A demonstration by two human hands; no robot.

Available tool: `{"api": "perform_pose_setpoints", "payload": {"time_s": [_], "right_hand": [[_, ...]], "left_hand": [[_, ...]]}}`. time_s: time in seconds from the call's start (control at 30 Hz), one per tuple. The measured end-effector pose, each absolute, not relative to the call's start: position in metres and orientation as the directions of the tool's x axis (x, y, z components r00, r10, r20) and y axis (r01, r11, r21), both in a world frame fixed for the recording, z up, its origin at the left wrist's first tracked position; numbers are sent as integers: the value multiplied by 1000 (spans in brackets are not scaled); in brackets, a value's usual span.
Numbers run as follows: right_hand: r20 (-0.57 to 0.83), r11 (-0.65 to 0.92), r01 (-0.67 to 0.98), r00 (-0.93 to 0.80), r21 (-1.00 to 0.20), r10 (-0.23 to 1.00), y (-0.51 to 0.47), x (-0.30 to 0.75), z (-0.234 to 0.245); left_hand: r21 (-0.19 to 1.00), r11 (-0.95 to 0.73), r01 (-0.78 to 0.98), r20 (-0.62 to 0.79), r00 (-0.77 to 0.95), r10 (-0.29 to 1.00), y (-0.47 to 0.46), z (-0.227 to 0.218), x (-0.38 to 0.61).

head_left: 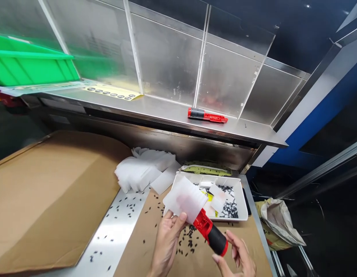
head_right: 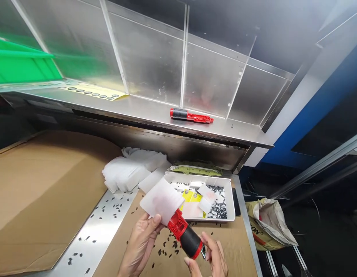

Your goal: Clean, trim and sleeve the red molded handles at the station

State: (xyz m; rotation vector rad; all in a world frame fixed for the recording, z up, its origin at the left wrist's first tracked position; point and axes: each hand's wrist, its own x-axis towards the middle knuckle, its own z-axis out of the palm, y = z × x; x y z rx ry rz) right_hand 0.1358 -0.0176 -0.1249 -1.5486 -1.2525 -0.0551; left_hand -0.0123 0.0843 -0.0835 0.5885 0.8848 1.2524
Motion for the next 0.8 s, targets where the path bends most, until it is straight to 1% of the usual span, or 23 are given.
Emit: {"api": "perform_pose_setpoints", "payload": {"time_s": [0.07,0.2,0.27,0.4,0.57,0.6,0.63,0.7,0.77,0.8], "right_hand": [[642,207,727,391,-655,659,-16,138,-118],[744,338,763,266,-551,612,-12,142,-104],[763,349,783,232,-515,603,-11,143,-99],[752,346,800,187,-490,632,-11,143,-94],[770,395,831,60,-390,635,-6,140,-84],[767,403,827,52,-393,640,-6,139,-82],[761,411,818,49,-402,646,-5,138,-79],[736,424,791,47,-440,676,-6,138,-74],[681,447,756,-2,-478,732,-7,140,-70],[646,462,739,-48,-490,762,-8,142,-68]], "left_hand": [[800,281,-530,-255,124,959,76,-88,-10],[795,355,-492,-298,194,935,58,-96,-5],[782,385,-490,-318,218,923,49,-97,-2],[734,463,-498,-338,323,884,34,-94,4],[678,552,-485,-339,461,820,21,-99,-1],[640,585,-498,-339,500,797,19,-103,-4],[570,630,-528,-336,550,765,18,-109,-6],[356,721,-594,-315,650,691,17,-121,-12],[139,772,-620,-288,721,631,16,-131,-16],[70,780,-622,-282,738,613,16,-134,-18]]}}
